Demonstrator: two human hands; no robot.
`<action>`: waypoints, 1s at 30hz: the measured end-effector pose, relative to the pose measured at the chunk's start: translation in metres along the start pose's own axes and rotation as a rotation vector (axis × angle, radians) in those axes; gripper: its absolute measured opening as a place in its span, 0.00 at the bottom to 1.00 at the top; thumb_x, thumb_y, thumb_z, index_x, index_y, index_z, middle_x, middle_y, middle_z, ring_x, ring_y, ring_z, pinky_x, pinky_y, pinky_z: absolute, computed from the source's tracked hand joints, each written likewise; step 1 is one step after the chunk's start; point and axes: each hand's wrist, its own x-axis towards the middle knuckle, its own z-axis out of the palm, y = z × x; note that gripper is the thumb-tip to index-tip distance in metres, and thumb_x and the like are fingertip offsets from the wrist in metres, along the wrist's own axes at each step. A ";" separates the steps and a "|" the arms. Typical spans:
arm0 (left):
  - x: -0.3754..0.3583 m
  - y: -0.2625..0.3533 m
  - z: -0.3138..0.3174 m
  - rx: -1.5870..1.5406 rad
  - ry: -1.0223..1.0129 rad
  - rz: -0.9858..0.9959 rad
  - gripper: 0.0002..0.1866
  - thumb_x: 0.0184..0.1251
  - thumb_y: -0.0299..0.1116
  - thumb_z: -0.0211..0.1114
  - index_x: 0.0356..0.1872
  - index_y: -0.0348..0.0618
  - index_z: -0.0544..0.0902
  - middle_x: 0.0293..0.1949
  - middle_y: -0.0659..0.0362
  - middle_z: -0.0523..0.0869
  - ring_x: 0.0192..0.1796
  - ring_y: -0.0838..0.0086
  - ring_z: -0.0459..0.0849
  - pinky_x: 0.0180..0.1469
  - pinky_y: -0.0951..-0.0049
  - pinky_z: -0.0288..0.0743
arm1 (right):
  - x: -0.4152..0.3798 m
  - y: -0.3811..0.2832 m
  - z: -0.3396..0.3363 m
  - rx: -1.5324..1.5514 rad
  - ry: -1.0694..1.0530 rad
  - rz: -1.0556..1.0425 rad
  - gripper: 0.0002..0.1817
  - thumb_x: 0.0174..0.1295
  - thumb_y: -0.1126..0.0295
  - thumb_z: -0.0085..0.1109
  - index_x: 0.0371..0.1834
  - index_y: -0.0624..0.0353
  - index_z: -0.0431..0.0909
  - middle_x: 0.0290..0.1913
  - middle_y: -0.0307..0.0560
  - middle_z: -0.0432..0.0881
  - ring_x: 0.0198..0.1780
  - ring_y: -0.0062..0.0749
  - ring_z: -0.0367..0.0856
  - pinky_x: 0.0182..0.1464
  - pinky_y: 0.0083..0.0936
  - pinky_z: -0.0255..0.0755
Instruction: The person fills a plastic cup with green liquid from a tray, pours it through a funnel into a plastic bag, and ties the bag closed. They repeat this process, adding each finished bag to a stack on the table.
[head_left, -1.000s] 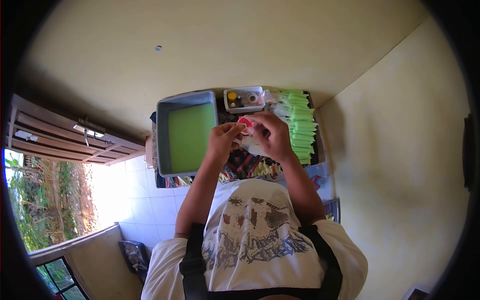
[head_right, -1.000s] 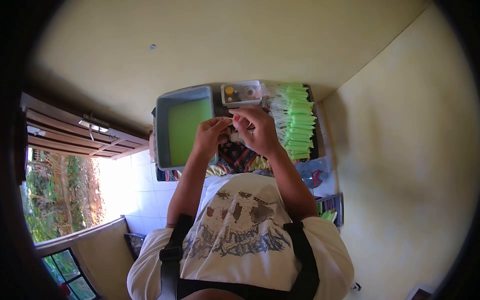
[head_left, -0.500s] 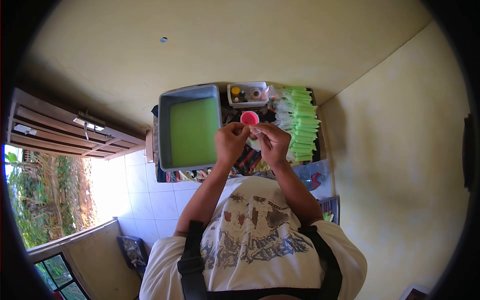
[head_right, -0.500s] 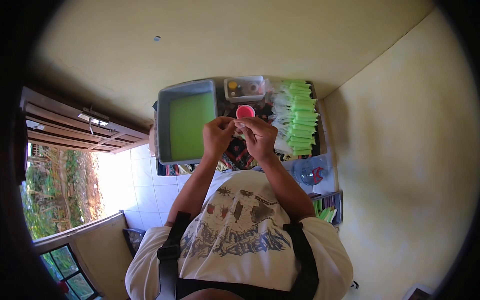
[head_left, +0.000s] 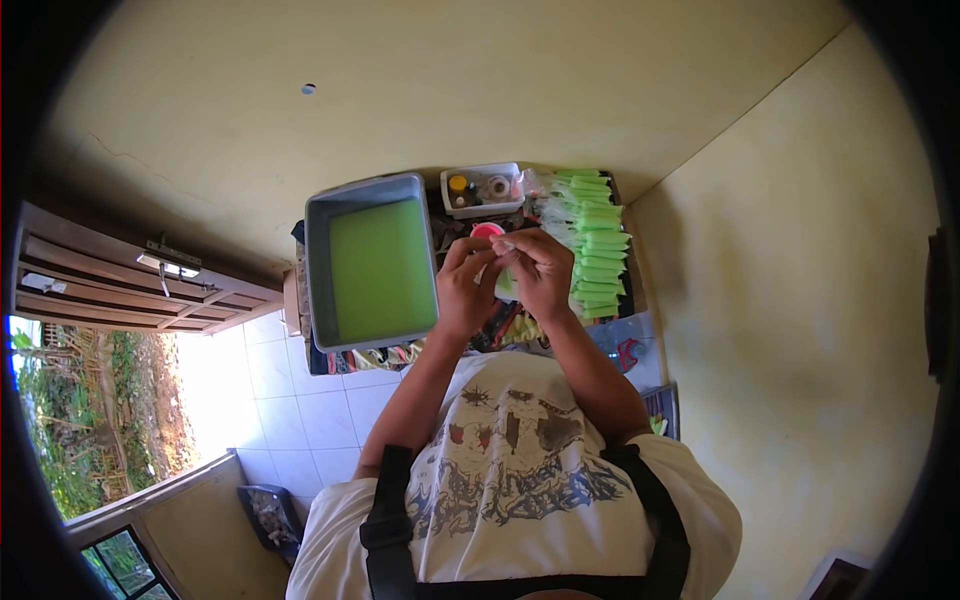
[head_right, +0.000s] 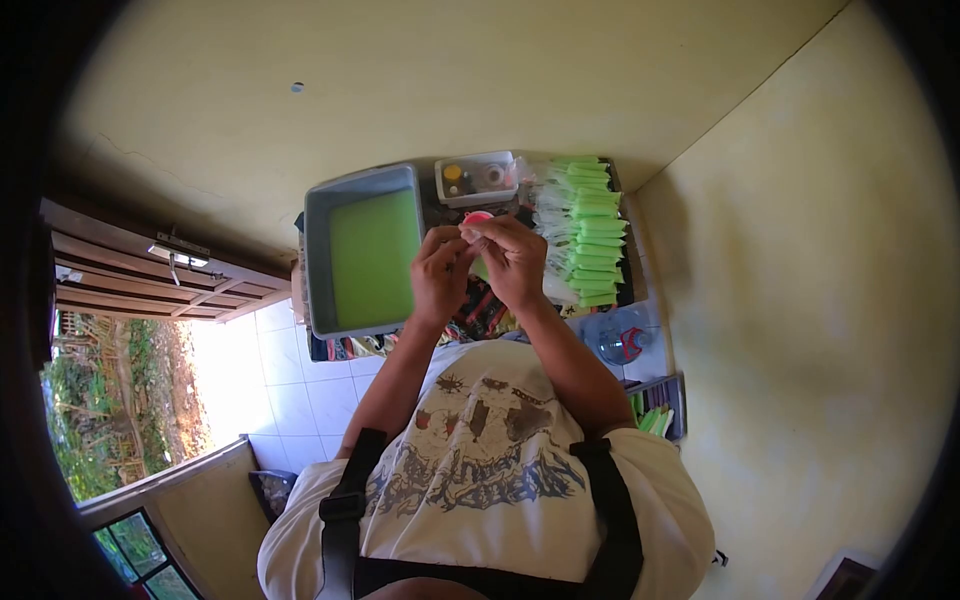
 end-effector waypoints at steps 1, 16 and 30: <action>0.000 -0.001 0.001 0.021 0.017 -0.001 0.04 0.67 0.21 0.75 0.40 0.33 0.90 0.45 0.54 0.88 0.43 0.62 0.88 0.44 0.65 0.82 | 0.000 -0.001 -0.001 0.002 0.009 0.000 0.08 0.70 0.80 0.69 0.49 0.61 0.92 0.42 0.47 0.93 0.41 0.30 0.93 0.43 0.24 0.85; -0.021 -0.021 0.038 -0.158 0.005 -0.296 0.06 0.76 0.27 0.73 0.43 0.32 0.90 0.44 0.57 0.90 0.42 0.72 0.86 0.47 0.68 0.80 | 0.028 0.052 -0.035 0.176 -0.170 0.267 0.19 0.70 0.66 0.73 0.61 0.62 0.88 0.47 0.50 0.94 0.43 0.31 0.93 0.49 0.28 0.84; -0.028 -0.064 0.179 -0.627 -0.137 -0.824 0.19 0.78 0.34 0.72 0.60 0.31 0.87 0.54 0.54 0.92 0.51 0.71 0.90 0.55 0.67 0.85 | -0.054 0.199 -0.192 -0.712 -0.159 0.083 0.17 0.58 0.70 0.76 0.52 0.50 0.92 0.49 0.47 0.92 0.51 0.45 0.89 0.57 0.45 0.77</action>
